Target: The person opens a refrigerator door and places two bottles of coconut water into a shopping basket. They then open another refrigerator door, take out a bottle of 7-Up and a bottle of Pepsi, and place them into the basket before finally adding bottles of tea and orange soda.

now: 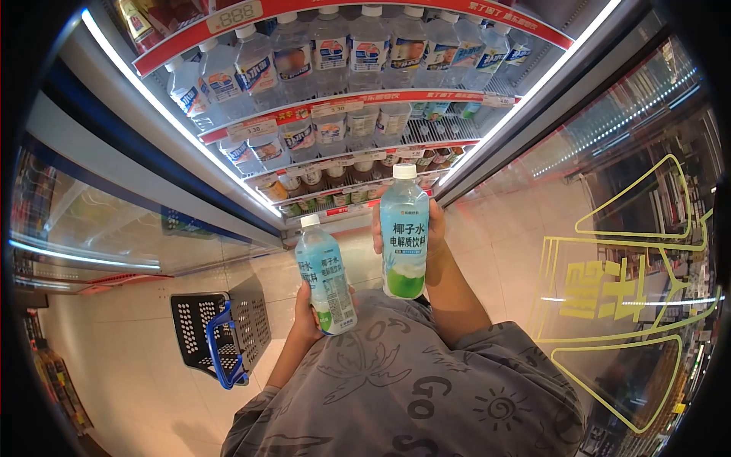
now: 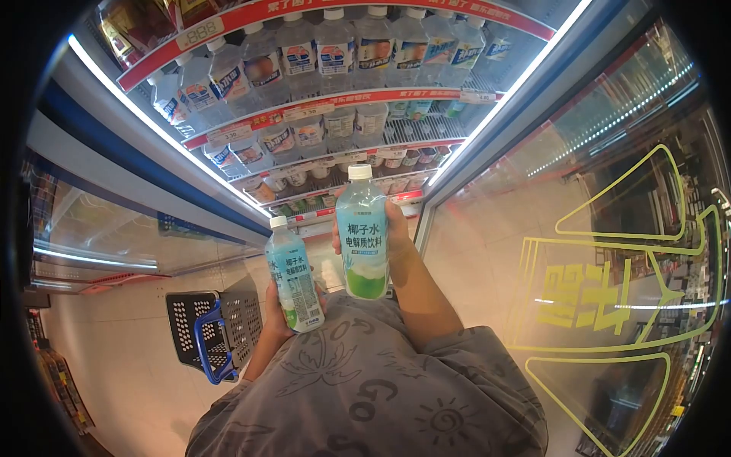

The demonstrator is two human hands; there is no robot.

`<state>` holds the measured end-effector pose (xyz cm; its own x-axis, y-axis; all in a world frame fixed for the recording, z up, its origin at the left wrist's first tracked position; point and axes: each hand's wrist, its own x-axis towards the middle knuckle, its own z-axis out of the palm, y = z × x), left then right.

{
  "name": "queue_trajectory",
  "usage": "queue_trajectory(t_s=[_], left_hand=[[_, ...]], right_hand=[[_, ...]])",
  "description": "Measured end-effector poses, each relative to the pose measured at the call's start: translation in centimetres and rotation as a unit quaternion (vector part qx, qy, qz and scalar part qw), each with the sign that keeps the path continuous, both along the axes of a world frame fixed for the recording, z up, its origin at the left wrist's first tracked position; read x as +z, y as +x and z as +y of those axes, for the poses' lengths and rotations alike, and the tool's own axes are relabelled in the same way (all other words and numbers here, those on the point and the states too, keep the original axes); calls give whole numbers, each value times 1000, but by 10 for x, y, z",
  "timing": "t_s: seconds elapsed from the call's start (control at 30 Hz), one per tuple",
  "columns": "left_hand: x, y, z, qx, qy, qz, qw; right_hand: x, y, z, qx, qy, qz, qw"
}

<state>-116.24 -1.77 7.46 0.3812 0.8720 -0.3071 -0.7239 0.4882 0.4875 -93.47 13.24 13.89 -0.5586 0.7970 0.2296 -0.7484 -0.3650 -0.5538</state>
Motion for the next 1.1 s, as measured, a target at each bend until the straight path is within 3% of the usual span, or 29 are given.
queue_trajectory(t_s=[0.17, 0.27, 0.47, 0.77, 0.87, 0.9, 1.0, 1.1], left_hand=[[-4, 0, 0, 2, 1, -26, 1000], [3, 4, -2, 10, -45, 32, 998], [11, 7, -23, 22, -46, 32, 998], [1, -16, -85, 155, -79, -3, 985], [-4, -42, -91, 207, -122, -16, 971], [-10, -50, -92, 241, -122, -32, 962], [-29, -95, -99, 267, -51, 18, 962], [-34, -146, -111, 318, -74, 60, 943]], right_hand=[[-1, 2, 0, 5, -17, -24, 1000], [-2, 1, -4, 6, -48, -29, 998], [-24, -11, -2, 38, -67, 1, 997], [-62, -41, 14, 82, -39, -217, 972], [-73, -65, 3, -20, -95, -319, 943], [-71, -79, 3, 4, -107, -329, 938], [-69, -137, -6, 17, 39, -453, 891], [-81, -200, -13, 75, 215, -549, 804]])
